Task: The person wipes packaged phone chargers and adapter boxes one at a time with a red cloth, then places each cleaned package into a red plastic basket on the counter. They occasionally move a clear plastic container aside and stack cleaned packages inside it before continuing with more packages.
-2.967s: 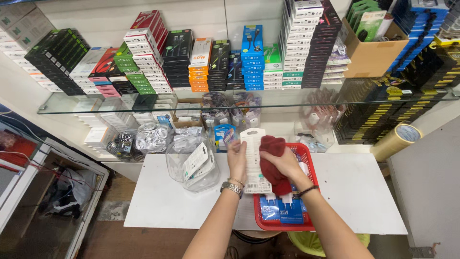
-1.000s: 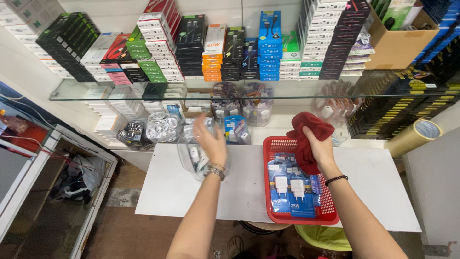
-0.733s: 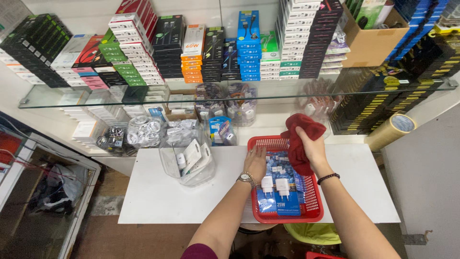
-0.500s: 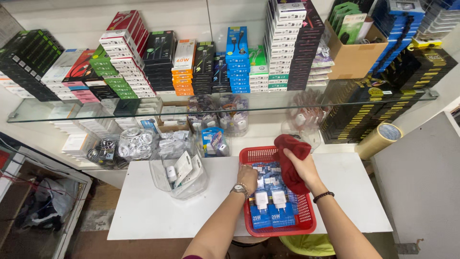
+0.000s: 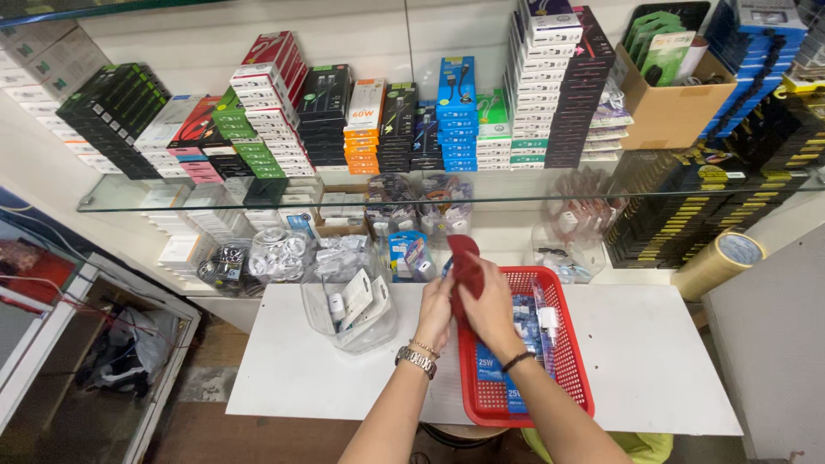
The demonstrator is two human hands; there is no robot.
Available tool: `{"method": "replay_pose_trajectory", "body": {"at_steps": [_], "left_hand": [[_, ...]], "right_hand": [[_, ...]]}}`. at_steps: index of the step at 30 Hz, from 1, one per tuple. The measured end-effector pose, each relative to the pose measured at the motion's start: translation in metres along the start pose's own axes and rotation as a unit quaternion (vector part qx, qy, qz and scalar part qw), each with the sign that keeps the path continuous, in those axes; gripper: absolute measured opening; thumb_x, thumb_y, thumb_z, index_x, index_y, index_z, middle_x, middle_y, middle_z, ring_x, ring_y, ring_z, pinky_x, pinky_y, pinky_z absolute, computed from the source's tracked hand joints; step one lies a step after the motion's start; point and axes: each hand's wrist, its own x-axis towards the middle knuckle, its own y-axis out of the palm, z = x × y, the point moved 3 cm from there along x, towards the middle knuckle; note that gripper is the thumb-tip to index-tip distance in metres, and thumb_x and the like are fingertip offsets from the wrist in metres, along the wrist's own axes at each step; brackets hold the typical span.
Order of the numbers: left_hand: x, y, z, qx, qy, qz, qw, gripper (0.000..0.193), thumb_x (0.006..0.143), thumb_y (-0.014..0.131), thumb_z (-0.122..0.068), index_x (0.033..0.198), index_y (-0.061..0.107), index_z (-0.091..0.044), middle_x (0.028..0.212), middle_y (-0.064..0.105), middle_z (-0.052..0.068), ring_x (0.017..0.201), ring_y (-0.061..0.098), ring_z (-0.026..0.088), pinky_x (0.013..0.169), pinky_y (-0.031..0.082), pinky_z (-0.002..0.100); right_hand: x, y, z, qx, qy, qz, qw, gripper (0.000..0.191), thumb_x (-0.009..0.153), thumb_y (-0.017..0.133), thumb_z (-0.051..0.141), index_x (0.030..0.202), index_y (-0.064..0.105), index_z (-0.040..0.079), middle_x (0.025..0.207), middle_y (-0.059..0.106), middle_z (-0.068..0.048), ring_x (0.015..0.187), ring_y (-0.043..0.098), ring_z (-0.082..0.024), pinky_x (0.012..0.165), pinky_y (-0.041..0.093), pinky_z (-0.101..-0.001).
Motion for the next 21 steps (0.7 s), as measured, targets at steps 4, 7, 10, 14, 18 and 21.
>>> {"method": "replay_pose_trajectory", "body": {"at_steps": [4, 7, 10, 14, 18, 21], "left_hand": [[-0.016, -0.008, -0.007, 0.116, 0.006, 0.032, 0.993, 0.035, 0.111, 0.057, -0.032, 0.123, 0.070, -0.002, 0.105, 0.068, 0.003, 0.091, 0.061, 0.011, 0.074, 0.052, 0.029], [-0.020, -0.017, -0.032, 0.097, -0.006, 0.040, 0.994, 0.031, 0.104, 0.057, -0.030, 0.124, 0.069, -0.009, 0.104, 0.073, 0.001, 0.090, 0.067, 0.010, 0.074, 0.057, 0.027], [-0.008, -0.034, -0.074, 0.017, -0.053, 0.009, 0.998, 0.032, 0.100, 0.057, -0.028, 0.121, 0.065, -0.005, 0.105, 0.075, 0.004, 0.092, 0.073, 0.015, 0.078, 0.062, 0.033], [-0.024, -0.016, -0.073, -0.076, -0.042, -0.002, 0.996, 0.041, 0.103, 0.059, -0.035, 0.128, 0.060, -0.003, 0.115, 0.073, 0.004, 0.103, 0.072, 0.013, 0.092, 0.060, 0.031], [-0.027, 0.020, -0.050, -0.181, -0.042, -0.021, 0.982, 0.051, 0.100, 0.054, -0.049, 0.131, 0.063, -0.010, 0.121, 0.072, 0.000, 0.105, 0.070, 0.012, 0.091, 0.056, 0.031], [-0.007, 0.008, -0.067, -0.197, 0.001, -0.045, 0.979, 0.056, 0.103, 0.054, -0.053, 0.130, 0.064, -0.005, 0.120, 0.070, 0.007, 0.101, 0.069, 0.018, 0.088, 0.056, 0.035]], "right_hand": [[0.041, 0.010, -0.040, 0.106, 0.228, 0.110, 0.962, 0.043, 0.093, 0.072, 0.030, 0.127, 0.071, 0.004, 0.113, 0.077, -0.017, 0.107, 0.072, -0.032, 0.093, 0.057, -0.0418], [0.041, 0.005, -0.055, 0.292, 0.251, 0.134, 0.913, 0.045, 0.090, 0.073, 0.029, 0.126, 0.067, 0.003, 0.114, 0.076, -0.008, 0.103, 0.072, -0.022, 0.089, 0.056, -0.0379], [0.019, -0.007, -0.051, 0.384, 0.212, 0.201, 0.876, 0.045, 0.090, 0.072, 0.030, 0.129, 0.061, 0.009, 0.119, 0.072, 0.000, 0.106, 0.067, -0.011, 0.090, 0.053, -0.0307], [0.015, -0.006, -0.035, 0.372, 0.263, 0.173, 0.873, 0.040, 0.088, 0.071, 0.026, 0.122, 0.068, 0.006, 0.110, 0.075, -0.004, 0.096, 0.070, -0.015, 0.083, 0.055, -0.0339], [0.021, 0.005, -0.019, 0.322, 0.275, 0.076, 0.903, 0.039, 0.094, 0.072, 0.030, 0.114, 0.073, -0.003, 0.104, 0.078, -0.008, 0.092, 0.069, -0.017, 0.081, 0.054, -0.0352], [0.004, -0.006, -0.007, 0.307, 0.116, 0.099, 0.939, 0.039, 0.089, 0.074, 0.029, 0.115, 0.071, 0.000, 0.105, 0.079, -0.007, 0.096, 0.071, -0.017, 0.083, 0.055, -0.0319]]}}
